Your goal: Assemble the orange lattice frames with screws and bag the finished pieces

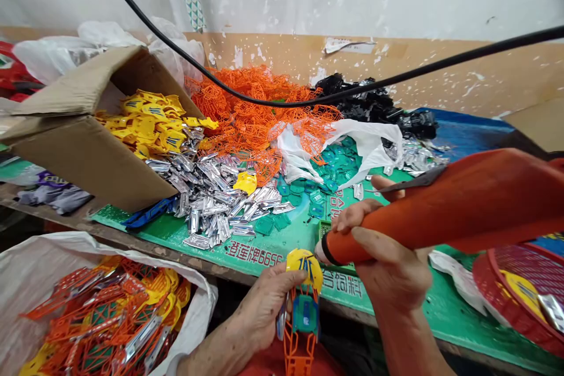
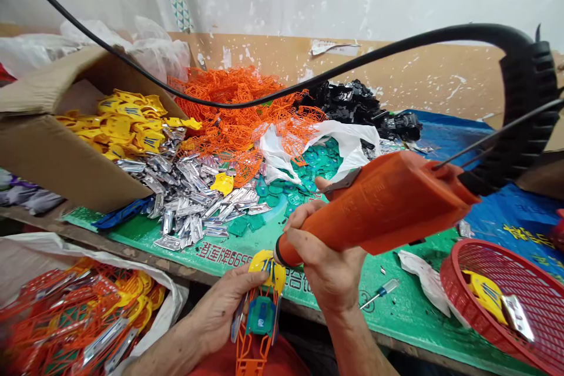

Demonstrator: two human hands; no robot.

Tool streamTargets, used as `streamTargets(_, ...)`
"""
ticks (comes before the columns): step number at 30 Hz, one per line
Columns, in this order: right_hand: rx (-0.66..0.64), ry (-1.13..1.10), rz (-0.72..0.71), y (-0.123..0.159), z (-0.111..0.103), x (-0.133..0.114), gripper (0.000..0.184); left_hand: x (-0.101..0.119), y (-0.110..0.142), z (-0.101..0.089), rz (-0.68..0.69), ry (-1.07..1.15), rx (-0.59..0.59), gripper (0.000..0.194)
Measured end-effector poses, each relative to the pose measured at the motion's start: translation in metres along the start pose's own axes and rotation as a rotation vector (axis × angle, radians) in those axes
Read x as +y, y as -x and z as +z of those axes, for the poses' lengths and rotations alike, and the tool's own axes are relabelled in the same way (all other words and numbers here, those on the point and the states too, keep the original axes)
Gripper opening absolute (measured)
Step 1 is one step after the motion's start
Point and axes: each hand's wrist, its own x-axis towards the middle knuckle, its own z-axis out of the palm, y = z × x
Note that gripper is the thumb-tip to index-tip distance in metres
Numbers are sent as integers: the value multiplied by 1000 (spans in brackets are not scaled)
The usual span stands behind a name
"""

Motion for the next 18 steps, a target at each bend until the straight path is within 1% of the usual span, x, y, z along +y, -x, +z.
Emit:
streamTargets(7,27,49,49,4,-3,3,51,0,1,-1,29,-8,-19,30)
streamTargets(12,0,98,49,7,-5,5,51,0,2,0,41,-32,-22,28)
streamTargets(18,-1,112,67,11,-8,8,53,-3,1,-1,50,-70,-12,28)
